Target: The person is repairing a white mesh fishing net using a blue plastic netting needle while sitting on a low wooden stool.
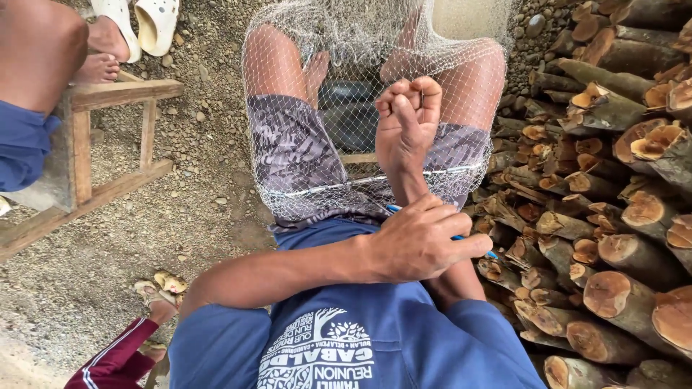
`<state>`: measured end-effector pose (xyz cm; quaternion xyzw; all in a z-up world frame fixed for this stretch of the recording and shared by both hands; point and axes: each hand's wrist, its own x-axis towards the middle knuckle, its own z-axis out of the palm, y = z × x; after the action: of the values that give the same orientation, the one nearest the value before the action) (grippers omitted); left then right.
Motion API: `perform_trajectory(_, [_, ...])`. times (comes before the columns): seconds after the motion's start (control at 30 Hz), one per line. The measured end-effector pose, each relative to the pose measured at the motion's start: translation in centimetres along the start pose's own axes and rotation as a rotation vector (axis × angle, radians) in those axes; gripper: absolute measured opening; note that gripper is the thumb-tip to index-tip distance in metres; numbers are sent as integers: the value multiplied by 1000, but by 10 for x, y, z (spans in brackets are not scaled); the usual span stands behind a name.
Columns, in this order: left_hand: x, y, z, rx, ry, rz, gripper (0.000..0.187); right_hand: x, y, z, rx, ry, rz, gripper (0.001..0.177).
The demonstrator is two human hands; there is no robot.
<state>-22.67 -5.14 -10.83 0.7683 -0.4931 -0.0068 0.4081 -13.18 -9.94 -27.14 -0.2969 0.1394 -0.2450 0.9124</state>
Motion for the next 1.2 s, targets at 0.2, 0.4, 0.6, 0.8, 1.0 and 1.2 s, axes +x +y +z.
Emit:
perform_trajectory(0.2, [-14, -10, 3, -4, 23, -18, 21, 3, 2, 10, -25, 2, -92, 38])
perform_trajectory(0.4, [-3, -8, -39, -100, -3, -32, 24, 5, 12, 20, -188, 22, -341, 14])
perform_trajectory(0.6, [1, -26, -107, -102, -68, -138, 26, -16, 30, 43, -103, 75, -196, 17])
perform_trajectory(0.8, [-9, -31, -136, -187, -157, -315, 21, 9, 13, 32, 437, 222, 419, 58])
perform_trajectory(1.0, [10, -31, -165, -236, -79, -326, 26, 48, 18, 5, 686, 573, 769, 36])
perform_trajectory(1.2, [28, -30, -191, -391, 101, -411, 36, 33, -14, 5, 596, 205, 680, 30])
